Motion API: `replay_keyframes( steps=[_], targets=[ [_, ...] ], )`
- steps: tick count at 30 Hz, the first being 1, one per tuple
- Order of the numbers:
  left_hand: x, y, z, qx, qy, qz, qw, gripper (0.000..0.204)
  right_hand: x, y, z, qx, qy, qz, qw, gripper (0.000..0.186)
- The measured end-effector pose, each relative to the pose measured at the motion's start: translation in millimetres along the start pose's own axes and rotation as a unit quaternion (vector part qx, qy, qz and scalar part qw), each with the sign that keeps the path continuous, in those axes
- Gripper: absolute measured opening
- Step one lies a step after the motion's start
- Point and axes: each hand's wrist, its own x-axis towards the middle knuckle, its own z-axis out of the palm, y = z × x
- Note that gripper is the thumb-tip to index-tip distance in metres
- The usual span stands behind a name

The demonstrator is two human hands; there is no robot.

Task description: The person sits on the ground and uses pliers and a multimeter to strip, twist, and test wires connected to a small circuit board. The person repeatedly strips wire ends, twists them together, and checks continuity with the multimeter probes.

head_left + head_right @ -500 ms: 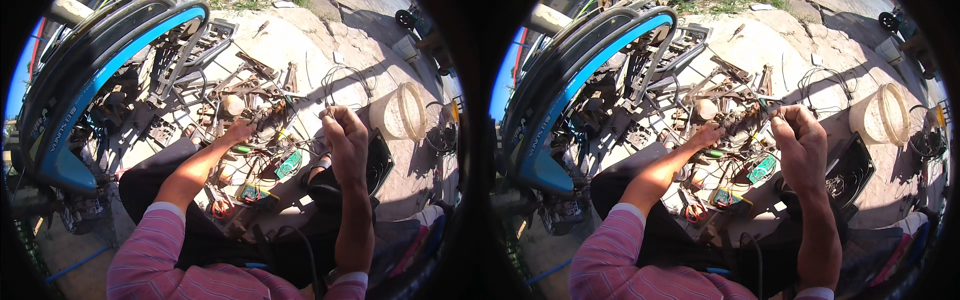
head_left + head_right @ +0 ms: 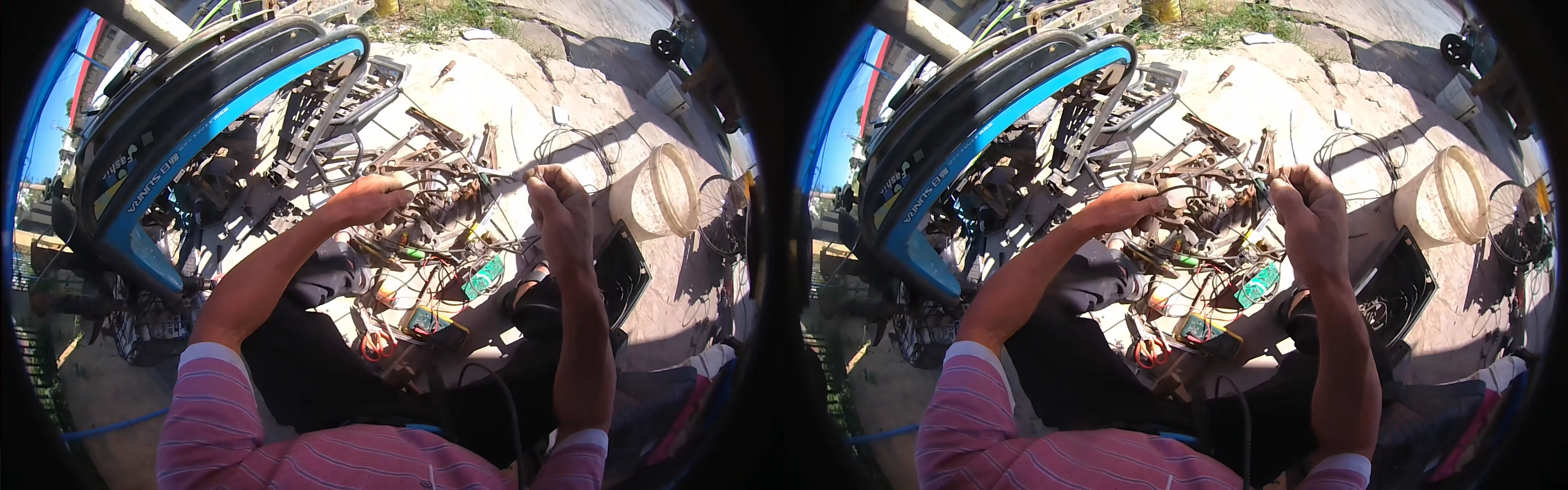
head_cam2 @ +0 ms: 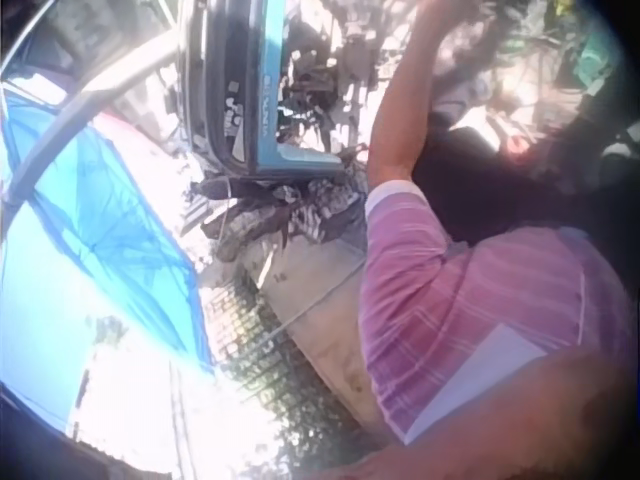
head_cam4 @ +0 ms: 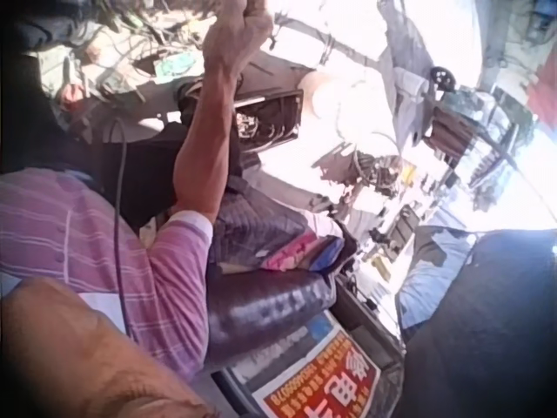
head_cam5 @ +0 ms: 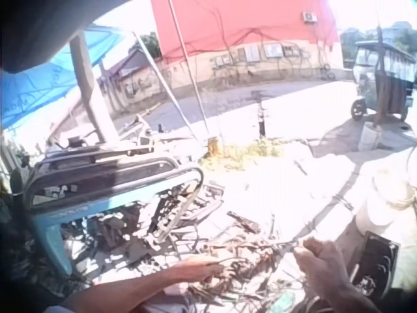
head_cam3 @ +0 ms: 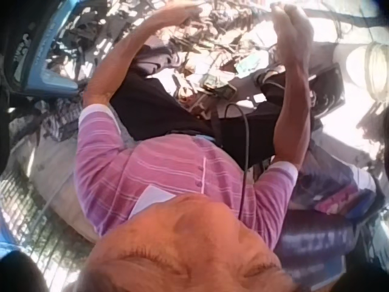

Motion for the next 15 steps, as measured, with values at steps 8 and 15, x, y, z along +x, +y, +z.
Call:
replay_keyframes(
  steps=[8, 15],
  targets=[
    [-38, -41, 16, -0.104, 0.023, -0.049, 0.993, 0.036, -6, 1, 2, 0.036, 0.007, -0.007, 0.999, 0.008],
    [-37, -49, 17, 0.260, 0.103, -0.042, 0.959, 0.038, 3, 1, -10, 0.115, 0.074, -0.083, 0.987, 0.009]
  ],
)
